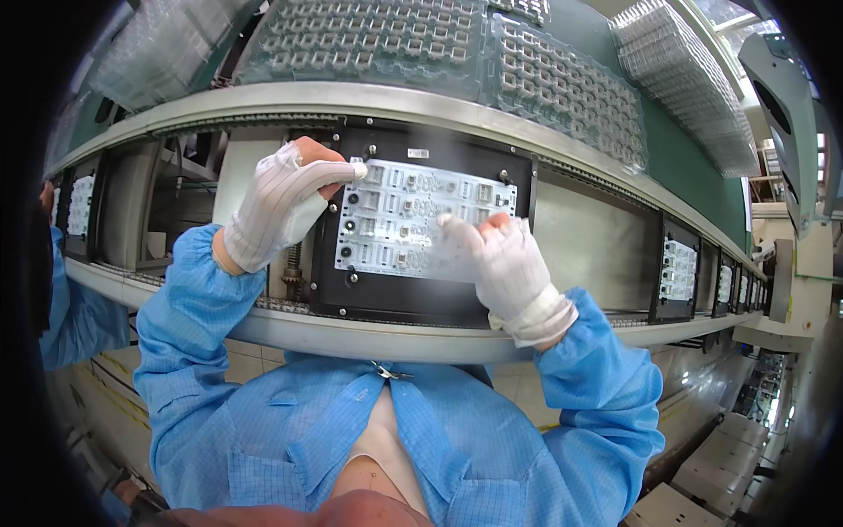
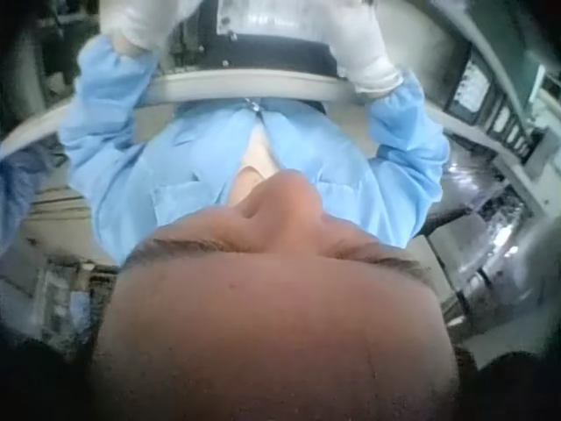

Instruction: Assembling small electronic components onto a printed circuit board on a factory conveyor line.

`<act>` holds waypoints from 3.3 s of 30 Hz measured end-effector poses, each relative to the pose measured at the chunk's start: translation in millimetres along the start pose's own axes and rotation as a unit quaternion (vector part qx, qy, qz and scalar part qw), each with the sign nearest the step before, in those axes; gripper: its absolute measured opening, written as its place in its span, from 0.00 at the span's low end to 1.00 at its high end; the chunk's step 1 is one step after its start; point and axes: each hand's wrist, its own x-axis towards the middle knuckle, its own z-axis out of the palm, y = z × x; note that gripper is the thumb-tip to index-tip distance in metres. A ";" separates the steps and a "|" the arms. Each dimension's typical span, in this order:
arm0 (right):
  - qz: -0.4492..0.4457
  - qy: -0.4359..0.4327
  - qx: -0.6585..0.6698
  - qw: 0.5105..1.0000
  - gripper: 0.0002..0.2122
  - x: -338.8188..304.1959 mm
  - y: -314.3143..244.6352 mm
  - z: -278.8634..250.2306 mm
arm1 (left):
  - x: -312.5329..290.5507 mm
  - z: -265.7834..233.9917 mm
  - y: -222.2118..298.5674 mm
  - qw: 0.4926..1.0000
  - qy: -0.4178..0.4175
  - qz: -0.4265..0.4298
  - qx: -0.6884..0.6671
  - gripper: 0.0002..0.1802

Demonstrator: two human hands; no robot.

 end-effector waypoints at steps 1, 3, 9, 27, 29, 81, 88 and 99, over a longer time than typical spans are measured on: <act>-0.022 0.019 -0.020 0.999 0.24 -0.9 -1.6 4.3 | 0.9 -2.5 -2.6 1.000 -0.003 -0.003 0.013 0.20; -0.021 0.039 -0.024 0.999 0.24 -4.2 -2.7 5.4 | 11.7 -2.5 -12.5 0.999 0.013 0.008 0.049 0.19; 0.055 -0.062 0.126 0.989 0.22 6.0 23.8 -16.8 | 95.6 34.6 -72.5 0.990 0.004 0.011 0.142 0.15; 0.110 0.200 -0.056 0.972 0.21 108.9 157.2 3.4 | 153.4 51.4 -98.5 0.993 0.012 -0.015 0.120 0.17; 0.103 0.148 -0.081 0.980 0.21 119.5 173.2 9.9 | 138.6 45.2 -82.8 0.994 0.024 -0.050 0.097 0.20; 0.280 0.341 0.549 0.710 0.23 -31.4 84.6 53.7 | -35.7 1.9 87.4 0.999 -0.027 -0.046 -0.011 0.17; 0.275 0.315 0.518 0.746 0.22 -9.4 57.1 49.8 | -34.8 3.6 86.5 0.999 -0.019 -0.044 0.003 0.15; 0.245 0.294 0.539 0.750 0.21 -14.4 54.8 39.6 | -31.4 5.7 89.1 0.998 -0.043 -0.045 -0.008 0.15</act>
